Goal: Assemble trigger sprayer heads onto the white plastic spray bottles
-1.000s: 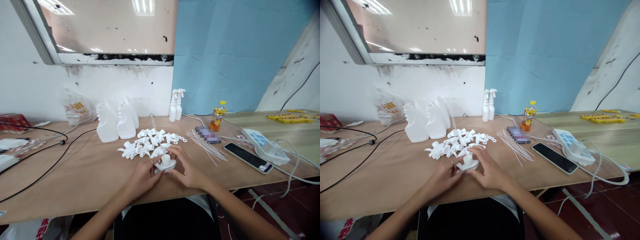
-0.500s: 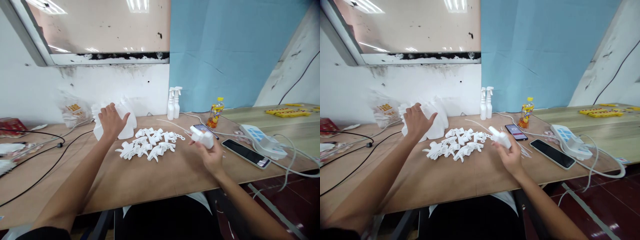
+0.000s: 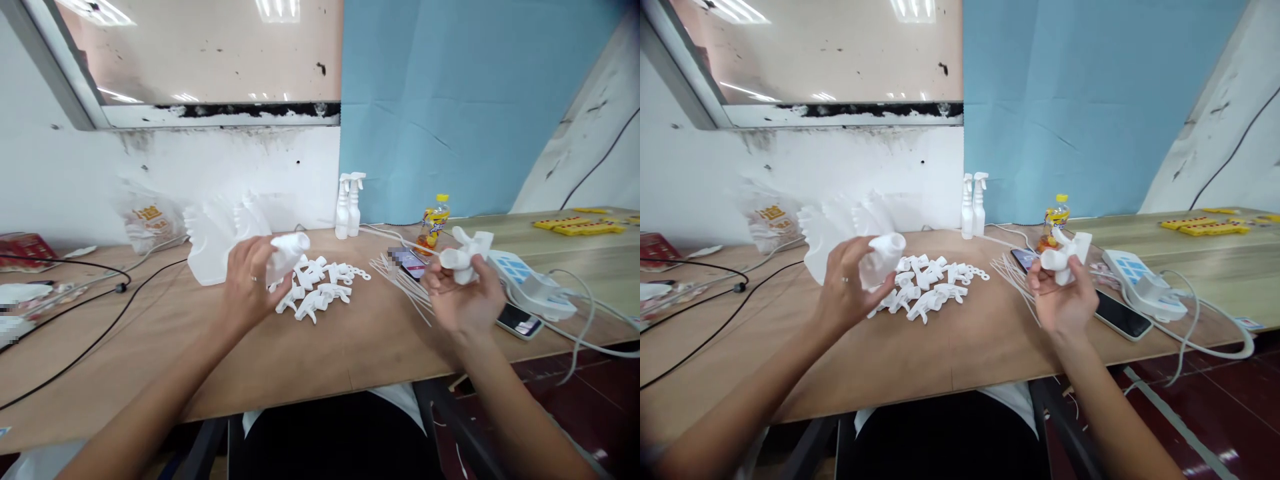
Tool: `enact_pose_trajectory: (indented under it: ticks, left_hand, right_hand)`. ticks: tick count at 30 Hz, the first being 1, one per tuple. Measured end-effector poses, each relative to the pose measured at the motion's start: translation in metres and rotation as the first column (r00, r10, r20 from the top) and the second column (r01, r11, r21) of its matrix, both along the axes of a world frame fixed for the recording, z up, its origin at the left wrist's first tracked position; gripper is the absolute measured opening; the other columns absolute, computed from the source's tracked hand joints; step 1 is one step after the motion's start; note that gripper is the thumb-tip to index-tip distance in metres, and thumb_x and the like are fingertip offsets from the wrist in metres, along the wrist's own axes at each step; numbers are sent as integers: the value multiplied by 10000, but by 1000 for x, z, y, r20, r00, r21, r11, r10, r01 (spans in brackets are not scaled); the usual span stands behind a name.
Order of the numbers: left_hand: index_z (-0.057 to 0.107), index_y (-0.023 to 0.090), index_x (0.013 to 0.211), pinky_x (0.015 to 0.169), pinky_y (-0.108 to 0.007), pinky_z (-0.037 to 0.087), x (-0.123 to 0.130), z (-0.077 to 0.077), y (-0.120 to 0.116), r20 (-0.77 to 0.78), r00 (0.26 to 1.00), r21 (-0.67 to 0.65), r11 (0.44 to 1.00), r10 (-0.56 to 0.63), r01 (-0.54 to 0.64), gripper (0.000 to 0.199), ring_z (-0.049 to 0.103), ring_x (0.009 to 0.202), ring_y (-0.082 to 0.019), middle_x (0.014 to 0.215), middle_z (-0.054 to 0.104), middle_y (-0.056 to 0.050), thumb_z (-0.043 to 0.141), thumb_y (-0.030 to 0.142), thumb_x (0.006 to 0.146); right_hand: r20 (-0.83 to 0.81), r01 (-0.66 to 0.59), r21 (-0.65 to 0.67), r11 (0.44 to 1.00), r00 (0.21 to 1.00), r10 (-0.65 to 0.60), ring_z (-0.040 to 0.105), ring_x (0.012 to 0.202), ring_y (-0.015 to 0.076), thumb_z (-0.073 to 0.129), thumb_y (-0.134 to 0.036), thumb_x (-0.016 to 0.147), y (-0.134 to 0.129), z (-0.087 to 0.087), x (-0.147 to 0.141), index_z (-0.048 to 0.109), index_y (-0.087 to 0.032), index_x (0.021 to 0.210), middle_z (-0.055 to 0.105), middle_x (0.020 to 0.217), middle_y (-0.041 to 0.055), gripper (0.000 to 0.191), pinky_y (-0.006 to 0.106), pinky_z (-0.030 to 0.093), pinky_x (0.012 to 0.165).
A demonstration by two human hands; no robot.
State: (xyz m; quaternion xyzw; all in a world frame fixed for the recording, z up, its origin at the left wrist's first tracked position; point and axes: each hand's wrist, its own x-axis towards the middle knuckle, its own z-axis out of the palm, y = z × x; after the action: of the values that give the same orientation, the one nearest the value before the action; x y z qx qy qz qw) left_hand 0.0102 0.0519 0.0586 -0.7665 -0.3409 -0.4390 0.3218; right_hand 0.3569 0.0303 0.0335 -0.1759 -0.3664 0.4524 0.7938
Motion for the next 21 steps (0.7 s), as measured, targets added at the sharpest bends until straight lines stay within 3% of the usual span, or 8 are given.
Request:
enact_pose_trajectory:
  ticks: [3, 5, 11, 15, 21]
  left_hand:
    - [390, 235, 1352, 1124, -565, 332, 0, -12, -44, -11, 1000, -14, 1000, 23, -23, 650, 574, 1222, -288, 1313, 599, -143, 718, 149, 798]
    - [422, 226, 1353, 1137, -592, 305, -4, -24, -55, 39, 998, -8, 999, 54, -53, 661, 583, 1221, -296, 1322, 602, -157, 735, 128, 779]
    - [419, 265, 1410, 1125, -607, 314, -15, -48, -44, -34, 999, 31, 999, 29, -28, 772, 601, 1208, -300, 1337, 607, -150, 760, 95, 738]
    - [406, 271, 1427, 1121, -604, 320, -16, -52, -43, -15, 1000, 5, 1000, 26, -26, 794, 604, 1205, -293, 1334, 610, -148, 758, 93, 738]
    - [417, 285, 1414, 1127, -600, 312, -19, -54, -42, 52, 998, -27, 999, 37, -36, 775, 608, 1197, -283, 1324, 613, -138, 762, 106, 743]
  right_hand:
    - [-45, 64, 20, 998, 997, -64, 573, 585, 154, 607, -365, 812, -4, 3, 3, 682, -182, 851, 654, 723, 37, 201, 257, 367, 446]
    - [-41, 118, 38, 992, 992, -116, 593, 589, 160, 634, -339, 780, -4, 3, 0, 684, -177, 842, 668, 767, 34, 180, 262, 357, 425]
    - [84, 71, 24, 997, 994, -73, 586, 575, 151, 659, -383, 768, 3, -10, -7, 696, -192, 833, 632, 698, 20, 206, 243, 366, 414]
    - [124, 112, 2, 994, 986, -111, 606, 582, 154, 654, -389, 777, 7, -18, -9, 693, -205, 844, 638, 758, 16, 199, 241, 364, 410]
    - [46, 130, 4, 992, 990, -130, 597, 564, 147, 673, -372, 747, 11, -20, -4, 695, -162, 830, 639, 747, 17, 227, 232, 361, 397]
